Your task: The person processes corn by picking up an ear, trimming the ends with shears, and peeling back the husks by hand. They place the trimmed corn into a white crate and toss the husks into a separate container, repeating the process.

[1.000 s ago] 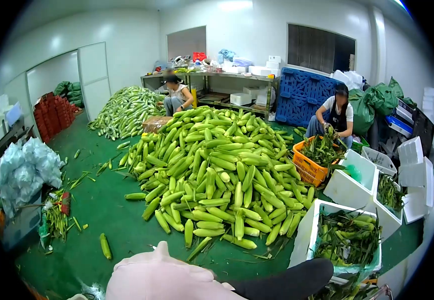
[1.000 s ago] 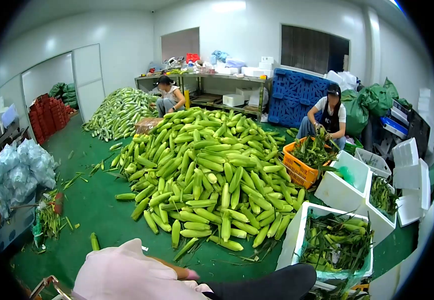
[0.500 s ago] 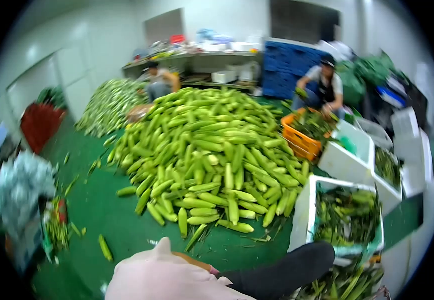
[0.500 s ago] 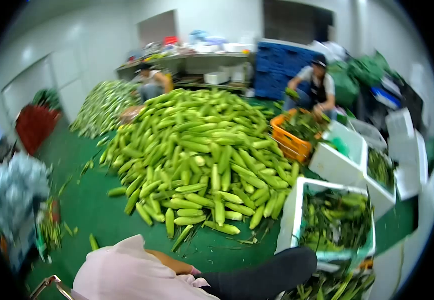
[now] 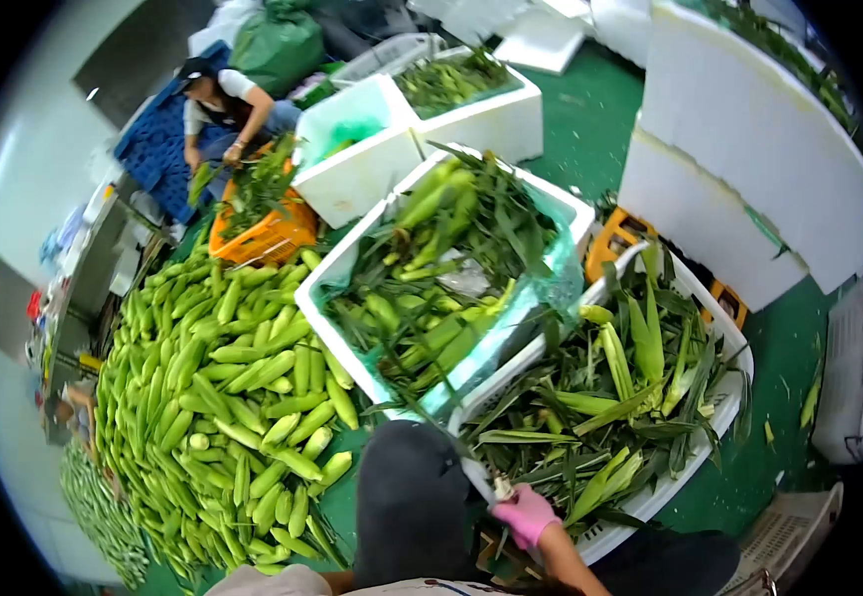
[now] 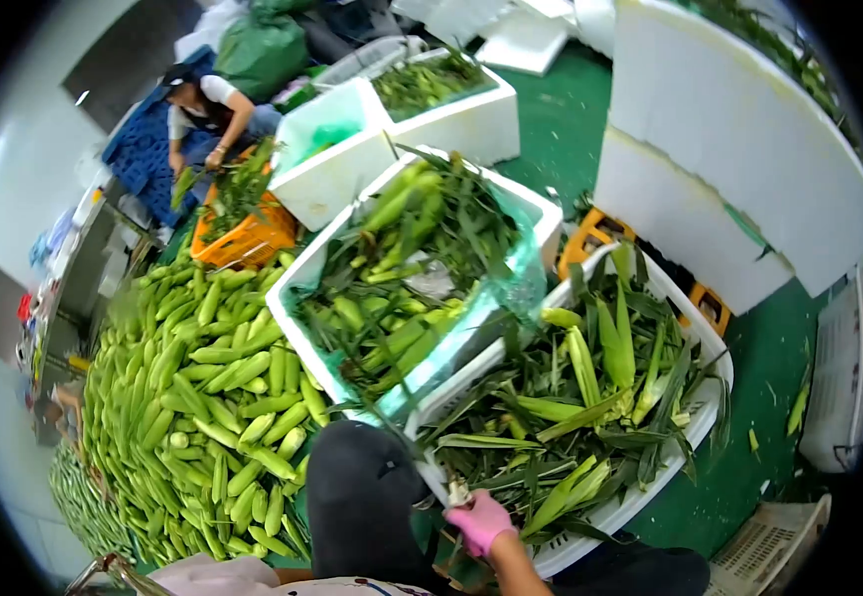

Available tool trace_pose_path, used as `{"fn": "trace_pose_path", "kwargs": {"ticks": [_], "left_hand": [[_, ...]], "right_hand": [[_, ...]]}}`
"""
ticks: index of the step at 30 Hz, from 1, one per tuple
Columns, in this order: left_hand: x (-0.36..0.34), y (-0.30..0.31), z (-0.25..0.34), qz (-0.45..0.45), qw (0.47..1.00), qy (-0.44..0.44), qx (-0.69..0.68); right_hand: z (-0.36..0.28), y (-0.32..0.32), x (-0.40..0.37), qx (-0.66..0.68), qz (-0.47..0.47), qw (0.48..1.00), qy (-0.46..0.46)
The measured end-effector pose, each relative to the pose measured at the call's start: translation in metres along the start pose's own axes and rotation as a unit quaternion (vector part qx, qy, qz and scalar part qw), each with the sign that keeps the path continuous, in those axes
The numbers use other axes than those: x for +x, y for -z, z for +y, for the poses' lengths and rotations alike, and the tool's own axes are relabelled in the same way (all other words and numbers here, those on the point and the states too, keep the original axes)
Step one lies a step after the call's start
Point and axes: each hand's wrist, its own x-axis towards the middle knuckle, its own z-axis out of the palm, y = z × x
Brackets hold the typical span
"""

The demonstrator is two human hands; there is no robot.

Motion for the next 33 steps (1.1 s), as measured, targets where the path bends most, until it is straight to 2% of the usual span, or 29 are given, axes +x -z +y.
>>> {"fn": "trace_pose_path", "kwargs": {"ticks": [2, 5, 8, 11, 12, 13, 17, 18, 20, 22, 23, 24, 25, 26, 27, 28, 29, 30, 31, 32, 33], "left_hand": [[0.004, 0.01, 0.038, 0.003, 1.0, -0.007, 0.015], [0.015, 0.017, 0.08, -0.013, 0.999, -0.012, 0.041], [0.03, 0.009, 0.11, -0.043, 0.996, -0.033, 0.066], [0.047, -0.01, 0.139, -0.076, 0.989, -0.086, 0.095], [0.051, -0.015, 0.145, -0.083, 0.987, -0.101, 0.096], [0.057, -0.02, 0.15, -0.088, 0.985, -0.114, 0.098], [0.078, -0.035, 0.142, -0.104, 0.979, -0.155, 0.082], [0.083, -0.034, 0.136, -0.112, 0.976, -0.164, 0.085], [0.094, -0.028, 0.12, -0.135, 0.973, -0.174, 0.071], [0.111, -0.023, 0.102, -0.162, 0.972, -0.168, 0.015], [0.118, -0.019, 0.096, -0.206, 0.965, -0.137, -0.089], [0.124, -0.015, 0.098, -0.263, 0.93, -0.09, -0.239], [0.132, -0.013, 0.101, -0.311, 0.861, -0.034, -0.401], [0.137, -0.01, 0.111, -0.333, 0.805, -0.025, -0.49], [0.138, -0.004, 0.13, -0.326, 0.781, -0.062, -0.529], [0.135, 0.003, 0.15, -0.289, 0.791, -0.135, -0.522], [0.115, 0.016, 0.179, -0.166, 0.846, -0.297, -0.411], [0.094, 0.03, 0.207, 0.011, 0.869, -0.408, -0.279], [0.077, 0.042, 0.23, 0.056, 0.848, -0.434, -0.3], [0.059, 0.051, 0.248, 0.101, 0.825, -0.458, -0.316], [0.037, 0.059, 0.265, 0.122, 0.813, -0.473, -0.317]], "right_hand": [[0.028, -0.004, 0.017, -0.114, 0.052, 0.992, 0.006], [0.037, 0.004, 0.017, -0.125, 0.018, 0.992, -0.029], [0.034, 0.015, 0.007, -0.151, 0.035, 0.988, -0.018], [0.025, 0.024, -0.005, -0.103, 0.048, 0.993, 0.015], [0.022, 0.026, -0.008, -0.126, 0.041, 0.991, -0.016], [0.021, 0.024, -0.016, -0.093, 0.056, 0.994, -0.018], [0.013, 0.014, -0.022, -0.017, 0.111, 0.994, -0.008], [0.038, 0.007, -0.013, -0.027, 0.157, 0.986, 0.048], [0.029, 0.011, -0.042, 0.108, 0.191, 0.975, -0.037], [0.055, 0.033, -0.069, 0.145, 0.334, 0.93, 0.048], [0.076, 0.058, -0.075, 0.093, 0.428, 0.897, 0.055], [0.09, 0.087, -0.082, 0.04, 0.514, 0.854, 0.066], [0.099, 0.119, -0.087, 0.032, 0.59, 0.806, 0.035], [0.104, 0.142, -0.093, 0.029, 0.655, 0.755, 0.002], [0.109, 0.163, -0.091, 0.009, 0.709, 0.703, -0.048], [0.116, 0.181, -0.087, -0.01, 0.754, 0.649, -0.097], [0.131, 0.194, -0.081, 0.117, 0.685, 0.717, -0.057], [0.149, 0.207, -0.073, 0.235, 0.593, 0.77, -0.013], [0.157, 0.22, -0.062, 0.341, 0.482, 0.806, 0.035], [0.163, 0.218, -0.049, 0.382, 0.464, 0.797, 0.054], [0.172, 0.217, -0.031, 0.377, 0.441, 0.814, 0.028]]}}
